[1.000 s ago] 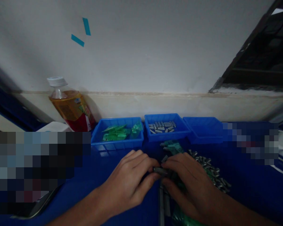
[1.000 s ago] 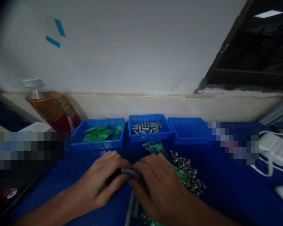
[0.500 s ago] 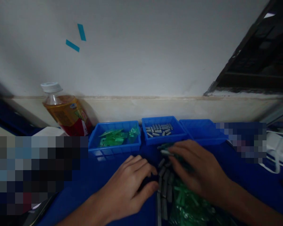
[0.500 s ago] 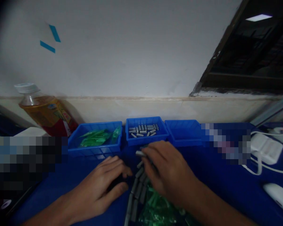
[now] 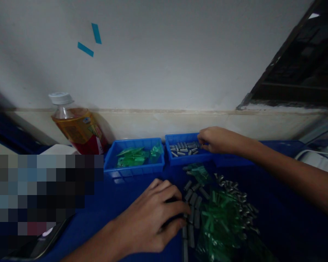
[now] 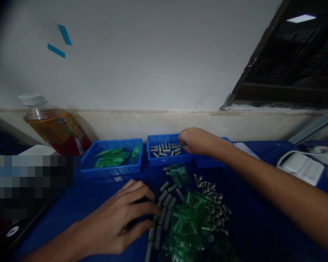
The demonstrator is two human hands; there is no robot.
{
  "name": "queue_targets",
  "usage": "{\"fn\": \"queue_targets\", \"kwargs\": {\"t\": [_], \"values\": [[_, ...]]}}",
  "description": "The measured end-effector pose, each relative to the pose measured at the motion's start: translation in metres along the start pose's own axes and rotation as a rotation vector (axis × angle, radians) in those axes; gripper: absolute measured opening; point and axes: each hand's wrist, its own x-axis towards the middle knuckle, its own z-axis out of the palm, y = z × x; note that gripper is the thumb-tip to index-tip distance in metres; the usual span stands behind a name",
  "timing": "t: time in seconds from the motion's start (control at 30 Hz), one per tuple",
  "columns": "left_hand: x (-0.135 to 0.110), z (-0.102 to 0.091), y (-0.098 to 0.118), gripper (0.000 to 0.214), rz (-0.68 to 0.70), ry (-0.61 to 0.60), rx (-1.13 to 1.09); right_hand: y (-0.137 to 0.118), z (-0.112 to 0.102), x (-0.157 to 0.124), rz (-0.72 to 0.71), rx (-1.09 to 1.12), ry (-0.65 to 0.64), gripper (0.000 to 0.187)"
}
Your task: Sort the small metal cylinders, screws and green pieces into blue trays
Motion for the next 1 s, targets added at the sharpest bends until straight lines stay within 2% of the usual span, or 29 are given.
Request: {"fn": "queue_targets", "kwargs": {"t": [0.13, 0.23, 0.4, 0.47, 0.6, 0.73, 0.83, 0.9, 1.0], "values": [[0.0, 0.0, -0.001, 0.017, 0.008, 0.002, 0.017, -0.006, -0.004, 0.013, -0.044, -0.099, -0.134, 0.013], [0.0, 0.001, -0.002, 0.017, 0.004, 0.008, 0.022, -0.008, -0.002, 0.018, -0.049, -0.077, -0.194, 0.013], [-0.003, 0.001, -0.002, 0.019, 0.029, 0.026, 0.011, -0.006, 0.003, 0.019, -0.085, -0.025, -0.202, 0.011], [-0.004, 0.0, 0.0, 0.026, 0.075, 0.02, 0.004, -0.004, 0.005, 0.018, -0.085, -0.055, -0.145, 0.01], [-0.006, -0.002, 0.002, 0.037, 0.168, -0.031, -0.021, 0.003, 0.007, 0.01, -0.084, -0.117, 0.067, 0.007], [-0.007, 0.0, 0.001, 0.031, 0.187, -0.019, -0.018, -0.005, 0.01, -0.021, 0.006, 0.065, 0.374, 0.018], [-0.006, 0.002, -0.001, 0.017, 0.203, -0.014, -0.009, -0.035, 0.019, -0.061, 0.061, 0.224, 0.584, 0.02], [-0.005, 0.003, -0.003, 0.011, 0.198, -0.01, 0.001, -0.064, 0.028, -0.089, 0.049, 0.326, 0.629, 0.017], [-0.004, 0.004, -0.003, 0.013, 0.167, 0.0, 0.008, -0.105, 0.036, -0.12, -0.03, 0.404, 0.588, 0.007]]}}
